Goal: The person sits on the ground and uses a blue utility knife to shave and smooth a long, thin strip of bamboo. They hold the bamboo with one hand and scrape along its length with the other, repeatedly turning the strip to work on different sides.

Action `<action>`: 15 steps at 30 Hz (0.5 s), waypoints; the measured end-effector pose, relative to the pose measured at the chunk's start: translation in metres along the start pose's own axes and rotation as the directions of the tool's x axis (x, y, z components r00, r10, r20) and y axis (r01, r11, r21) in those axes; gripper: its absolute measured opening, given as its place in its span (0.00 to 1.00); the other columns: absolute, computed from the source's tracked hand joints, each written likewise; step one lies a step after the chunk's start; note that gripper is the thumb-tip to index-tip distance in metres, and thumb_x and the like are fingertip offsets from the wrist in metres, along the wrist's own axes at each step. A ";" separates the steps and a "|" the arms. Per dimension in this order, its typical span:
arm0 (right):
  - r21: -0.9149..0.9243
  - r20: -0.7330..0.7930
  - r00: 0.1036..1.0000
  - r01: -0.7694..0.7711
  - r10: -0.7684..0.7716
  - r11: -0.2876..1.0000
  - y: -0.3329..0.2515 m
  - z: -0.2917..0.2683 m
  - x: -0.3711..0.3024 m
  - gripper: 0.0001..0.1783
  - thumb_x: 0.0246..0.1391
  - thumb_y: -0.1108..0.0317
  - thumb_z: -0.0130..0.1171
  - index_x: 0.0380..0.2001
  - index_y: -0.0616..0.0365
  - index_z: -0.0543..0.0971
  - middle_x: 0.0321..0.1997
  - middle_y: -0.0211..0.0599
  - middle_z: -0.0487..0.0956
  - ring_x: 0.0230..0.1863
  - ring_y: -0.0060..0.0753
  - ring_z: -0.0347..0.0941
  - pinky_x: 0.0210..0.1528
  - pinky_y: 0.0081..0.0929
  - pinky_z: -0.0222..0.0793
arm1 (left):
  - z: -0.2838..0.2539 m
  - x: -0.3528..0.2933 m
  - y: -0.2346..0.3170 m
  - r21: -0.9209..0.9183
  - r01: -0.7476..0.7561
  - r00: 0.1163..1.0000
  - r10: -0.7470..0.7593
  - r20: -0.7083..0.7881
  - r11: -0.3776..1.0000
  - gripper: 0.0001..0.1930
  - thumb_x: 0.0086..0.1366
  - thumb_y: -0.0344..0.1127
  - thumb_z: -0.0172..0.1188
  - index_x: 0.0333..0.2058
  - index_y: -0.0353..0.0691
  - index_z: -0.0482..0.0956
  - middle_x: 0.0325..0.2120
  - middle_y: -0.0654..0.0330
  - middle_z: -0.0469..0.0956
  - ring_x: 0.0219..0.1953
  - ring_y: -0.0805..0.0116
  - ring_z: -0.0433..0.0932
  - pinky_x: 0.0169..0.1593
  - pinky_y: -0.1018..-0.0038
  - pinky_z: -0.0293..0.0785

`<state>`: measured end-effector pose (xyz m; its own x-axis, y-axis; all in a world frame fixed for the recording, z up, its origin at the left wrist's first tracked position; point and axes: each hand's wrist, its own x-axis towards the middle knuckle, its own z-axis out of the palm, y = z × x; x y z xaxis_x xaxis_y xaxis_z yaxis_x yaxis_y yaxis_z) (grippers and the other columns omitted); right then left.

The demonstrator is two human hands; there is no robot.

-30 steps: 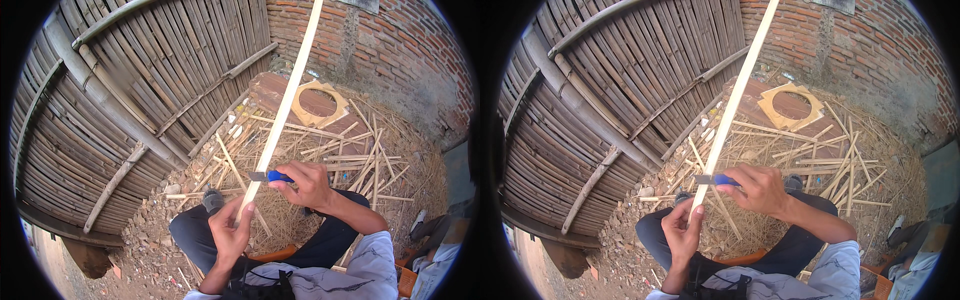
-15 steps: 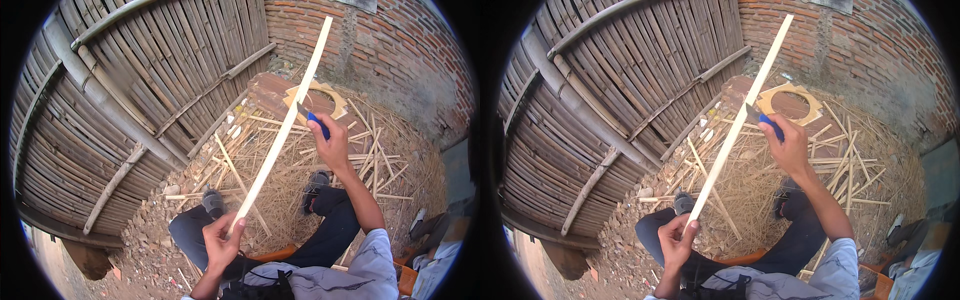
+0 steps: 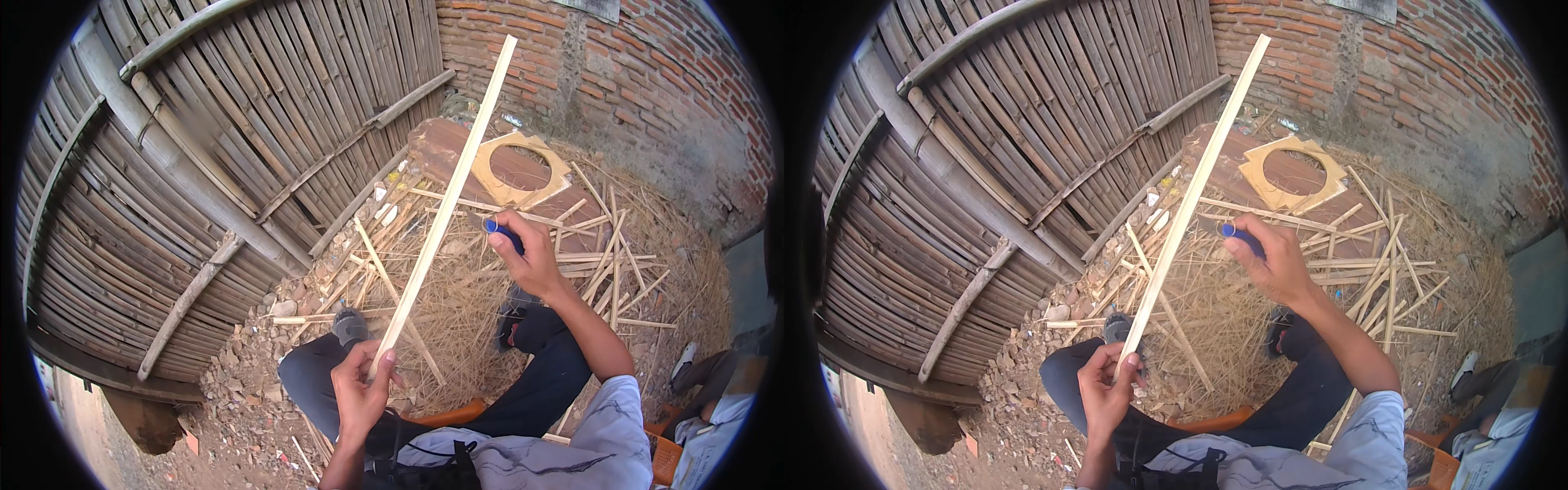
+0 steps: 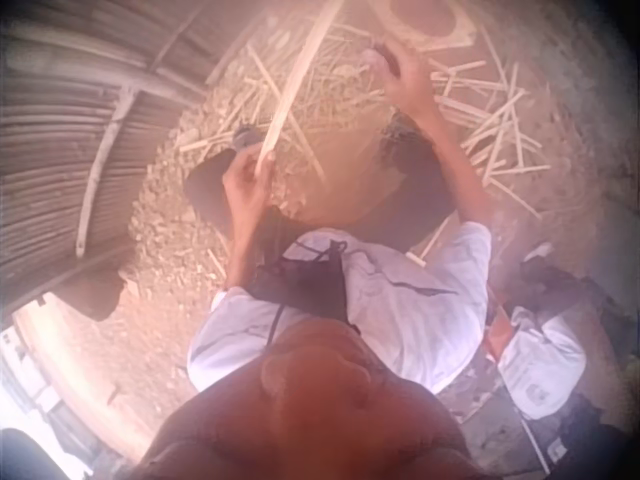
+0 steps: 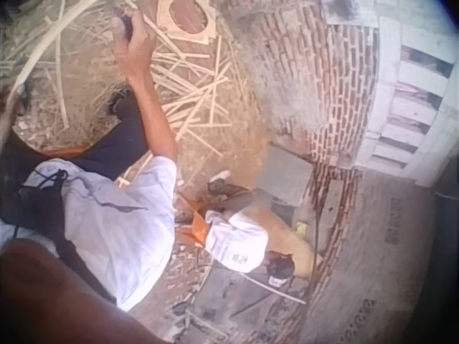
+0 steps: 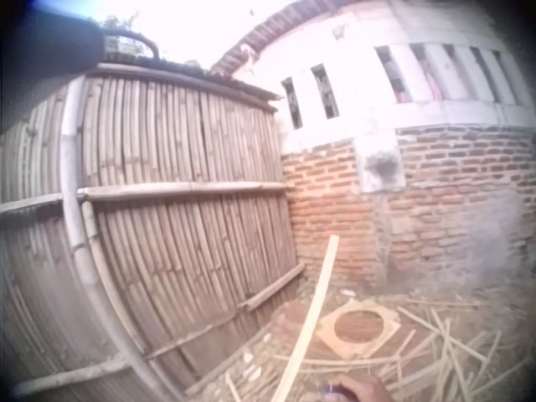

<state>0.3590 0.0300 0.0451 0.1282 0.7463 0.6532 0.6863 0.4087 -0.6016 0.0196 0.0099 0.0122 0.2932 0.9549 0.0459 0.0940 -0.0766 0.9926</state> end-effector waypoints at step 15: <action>-0.119 0.181 0.945 0.295 -0.271 0.948 -0.054 0.045 -0.033 0.17 0.64 0.52 0.71 0.41 0.55 0.84 0.30 0.35 0.85 0.25 0.39 0.85 0.24 0.34 0.77 | 0.039 0.016 0.013 -0.096 -0.137 0.991 0.136 -0.015 0.986 0.12 0.76 0.27 0.65 0.54 0.28 0.81 0.35 0.56 0.89 0.25 0.81 0.78 0.27 0.81 0.72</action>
<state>0.2852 0.0071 0.0355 -0.1942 0.6896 0.6977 0.7737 0.5449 -0.3233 0.0630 0.0130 0.0214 0.2890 0.9399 0.1820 -0.0387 -0.1785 0.9832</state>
